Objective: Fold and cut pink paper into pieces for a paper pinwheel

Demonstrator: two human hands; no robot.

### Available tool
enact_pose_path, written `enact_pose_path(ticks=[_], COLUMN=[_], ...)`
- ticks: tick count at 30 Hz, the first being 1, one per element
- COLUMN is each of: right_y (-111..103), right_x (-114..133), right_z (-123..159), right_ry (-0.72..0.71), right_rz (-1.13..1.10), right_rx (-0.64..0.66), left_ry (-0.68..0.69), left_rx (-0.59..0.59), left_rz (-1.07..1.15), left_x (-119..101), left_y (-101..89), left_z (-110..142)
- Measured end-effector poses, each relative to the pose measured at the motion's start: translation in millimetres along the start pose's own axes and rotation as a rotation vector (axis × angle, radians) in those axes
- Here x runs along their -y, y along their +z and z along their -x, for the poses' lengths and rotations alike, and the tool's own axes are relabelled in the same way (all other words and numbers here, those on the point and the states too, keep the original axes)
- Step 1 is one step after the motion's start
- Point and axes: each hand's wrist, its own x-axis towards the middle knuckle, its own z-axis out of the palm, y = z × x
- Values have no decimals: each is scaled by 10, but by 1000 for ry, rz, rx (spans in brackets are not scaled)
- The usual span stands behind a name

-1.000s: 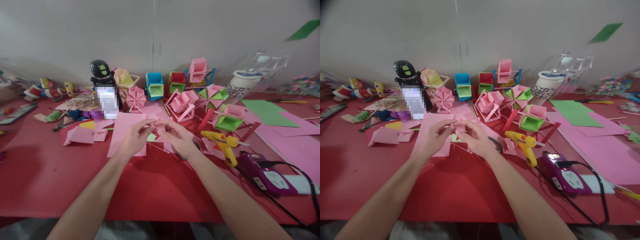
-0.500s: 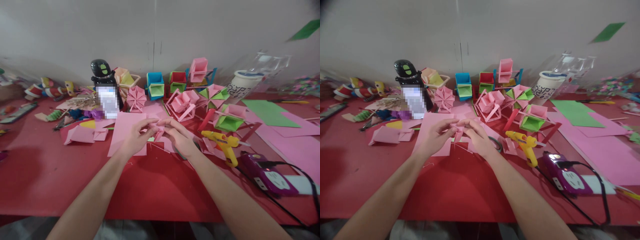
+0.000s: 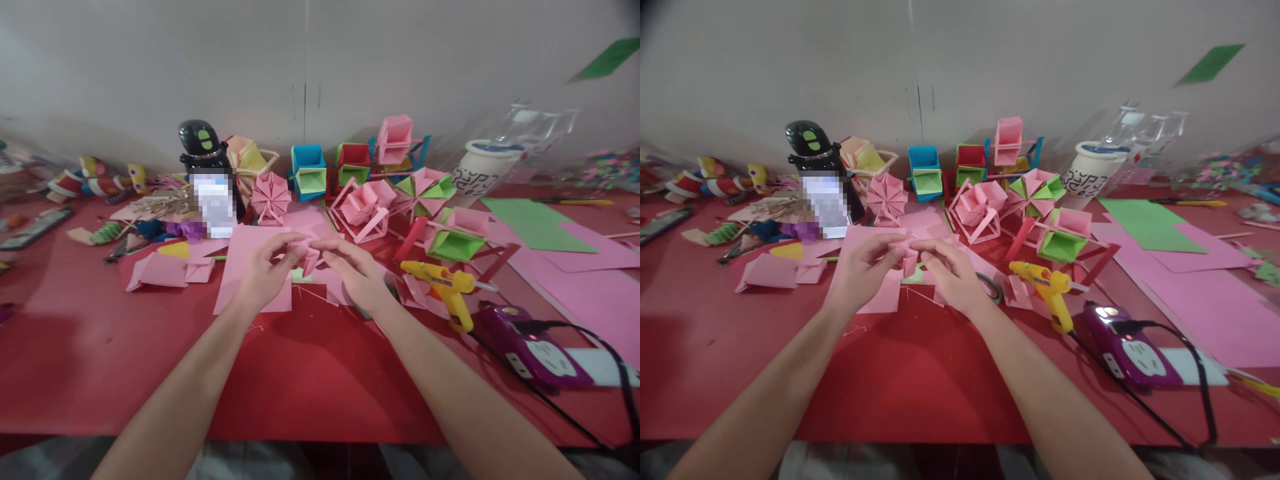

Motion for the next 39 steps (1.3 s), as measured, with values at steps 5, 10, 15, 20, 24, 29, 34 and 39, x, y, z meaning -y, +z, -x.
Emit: enact_pose_path(ticks=[5, 10, 15, 20, 24, 29, 34, 39], right_y=[2, 8, 19, 18, 14, 10, 14, 28], right_x=[-20, -28, -53, -77, -74, -72, -69, -66], right_z=[12, 17, 12, 8, 5, 8, 14, 21], right_ry=[12, 0, -12, -26, -61, -54, -73, -96], right_rz=[56, 76, 102, 105, 119, 110, 118, 151], right_rx=[-1, 24, -19, -59, -89, -81, -90, -104], left_ry=[20, 34, 77, 75, 72, 57, 29, 27], left_rx=[21, 14, 20, 84, 80, 31, 38, 9], left_rz=[6, 5, -39, -5, 13, 44, 55, 59], left_x=[21, 52, 58, 143, 199, 196, 171, 113], left_y=[1, 5, 21, 30, 33, 48, 34, 16], left_z=[-4, -6, -1, 11, 17, 20, 12, 2])
